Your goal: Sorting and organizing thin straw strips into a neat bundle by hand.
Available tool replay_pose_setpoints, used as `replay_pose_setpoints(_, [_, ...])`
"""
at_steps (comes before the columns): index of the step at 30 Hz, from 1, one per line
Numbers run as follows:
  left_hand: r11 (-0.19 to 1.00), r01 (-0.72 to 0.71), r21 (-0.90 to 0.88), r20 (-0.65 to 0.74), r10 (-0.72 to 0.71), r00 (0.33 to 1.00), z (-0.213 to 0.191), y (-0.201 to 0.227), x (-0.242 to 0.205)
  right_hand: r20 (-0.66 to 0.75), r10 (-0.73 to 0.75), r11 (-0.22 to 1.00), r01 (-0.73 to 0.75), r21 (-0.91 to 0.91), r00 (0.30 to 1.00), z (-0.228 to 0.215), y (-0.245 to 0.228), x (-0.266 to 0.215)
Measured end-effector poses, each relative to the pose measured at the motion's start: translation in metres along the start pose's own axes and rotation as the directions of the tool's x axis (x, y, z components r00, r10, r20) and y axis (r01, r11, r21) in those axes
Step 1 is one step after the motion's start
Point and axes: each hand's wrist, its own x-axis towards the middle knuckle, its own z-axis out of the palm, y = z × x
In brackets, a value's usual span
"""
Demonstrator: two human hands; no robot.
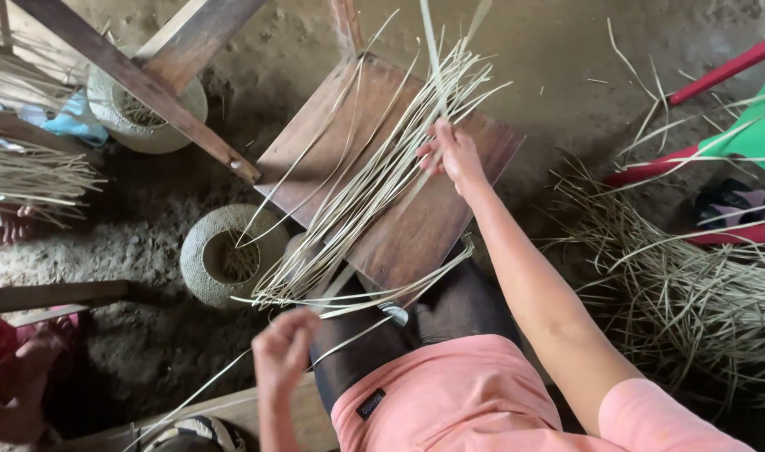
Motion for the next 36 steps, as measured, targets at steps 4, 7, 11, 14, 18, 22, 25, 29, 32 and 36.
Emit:
replay_pose_setpoints(4, [0.974,0.227,-0.003,-0.011,-0.227,0.974,-0.025,-0.025,0.026,0.139,0.186,0.976,-0.166,-0.141,0.973,0.013,0.008,-0.017])
replay_pose_setpoints(7, [0.963,0.266,-0.041,0.031,-0.265,0.964,-0.036,-0.032,0.036,0.162,0.200,0.972,-0.175,-0.155,0.966,0.014,0.037,-0.024])
replay_pose_setpoints(11, [0.965,0.261,-0.010,0.023,-0.260,0.965,-0.041,-0.035,0.046,0.179,0.247,0.963,-0.221,-0.153,0.953,0.009,0.066,-0.038])
replay_pose_setpoints(14, [0.973,0.230,0.000,-0.032,-0.230,0.973,-0.045,-0.043,0.051,0.228,0.247,0.966,-0.219,-0.140,0.942,0.010,0.090,-0.048])
replay_pose_setpoints(18, [0.969,0.185,0.162,-0.068,-0.176,0.982,-0.049,-0.050,0.053,0.456,0.104,0.905,0.106,-0.413,0.884,0.014,0.084,-0.079])
replay_pose_setpoints(22, [0.917,0.197,0.347,-0.159,-0.150,0.976,-0.041,-0.048,0.049,0.734,-0.167,0.594,0.662,-0.457,0.658,0.021,0.097,-0.104])
replay_pose_setpoints(25, [0.723,0.159,0.673,-0.252,0.022,0.968,-0.031,-0.091,0.050,0.806,-0.160,0.459,0.766,-0.450,0.570,0.027,0.112,-0.112])
replay_pose_setpoints(29, [0.689,-0.041,0.724,-0.244,0.311,0.918,0.000,-0.050,0.037,0.715,-0.131,0.454,0.683,-0.572,0.687,0.035,0.137,-0.113])
replay_pose_setpoints(32, [0.809,-0.289,0.512,0.065,0.299,0.952,0.035,-0.007,0.024,0.690,-0.161,0.481,0.667,-0.570,0.706,0.033,0.138,-0.106])
replay_pose_setpoints(36, [0.806,-0.375,0.458,0.353,0.223,0.909,0.085,0.009,0.002,0.727,-0.070,0.471,0.665,-0.580,0.683,0.023,0.088,-0.117])
